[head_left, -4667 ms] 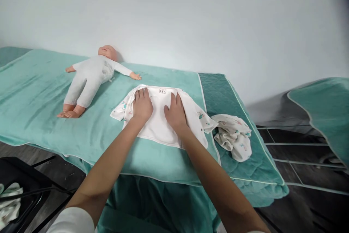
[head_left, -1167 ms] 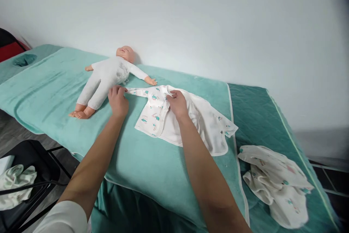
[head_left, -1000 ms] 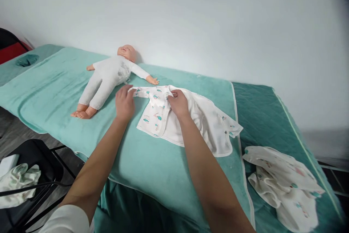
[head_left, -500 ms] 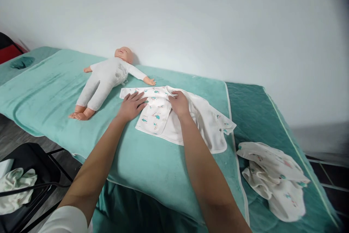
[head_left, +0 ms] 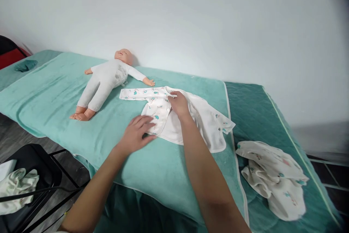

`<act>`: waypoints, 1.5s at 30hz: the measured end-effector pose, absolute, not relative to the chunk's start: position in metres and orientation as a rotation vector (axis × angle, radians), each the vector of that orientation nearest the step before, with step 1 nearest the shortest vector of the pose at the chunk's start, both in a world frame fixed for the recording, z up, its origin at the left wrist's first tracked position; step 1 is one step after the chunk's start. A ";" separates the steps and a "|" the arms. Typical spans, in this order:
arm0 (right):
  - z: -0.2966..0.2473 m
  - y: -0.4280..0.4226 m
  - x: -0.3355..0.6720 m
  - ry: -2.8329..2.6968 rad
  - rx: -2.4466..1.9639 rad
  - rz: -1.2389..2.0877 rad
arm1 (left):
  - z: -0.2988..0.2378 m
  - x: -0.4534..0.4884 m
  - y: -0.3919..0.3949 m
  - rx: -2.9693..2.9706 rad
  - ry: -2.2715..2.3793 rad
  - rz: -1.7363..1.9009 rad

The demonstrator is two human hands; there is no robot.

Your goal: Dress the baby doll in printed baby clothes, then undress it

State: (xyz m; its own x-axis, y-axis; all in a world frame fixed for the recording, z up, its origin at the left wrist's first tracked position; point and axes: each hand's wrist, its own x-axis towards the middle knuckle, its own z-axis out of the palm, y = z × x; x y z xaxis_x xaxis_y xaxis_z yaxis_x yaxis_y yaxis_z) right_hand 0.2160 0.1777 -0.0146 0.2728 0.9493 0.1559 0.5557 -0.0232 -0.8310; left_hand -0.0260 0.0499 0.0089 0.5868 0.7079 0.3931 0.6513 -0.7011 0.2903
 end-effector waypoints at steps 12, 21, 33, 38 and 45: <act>0.006 0.163 0.214 -1.335 -1.852 0.708 | -0.001 0.006 0.029 2.911 1.421 0.848; 0.006 0.163 0.205 -1.216 -1.473 0.976 | -0.006 -0.002 0.032 2.100 1.578 1.248; -0.004 0.160 0.186 -1.524 -1.225 0.781 | -0.010 -0.006 0.038 2.276 1.663 1.525; -0.004 0.128 0.185 -1.885 -1.542 0.495 | -0.007 0.000 0.036 2.589 1.598 1.099; -0.005 0.030 0.174 -2.228 -1.524 0.328 | -0.006 -0.001 0.035 2.617 1.764 0.970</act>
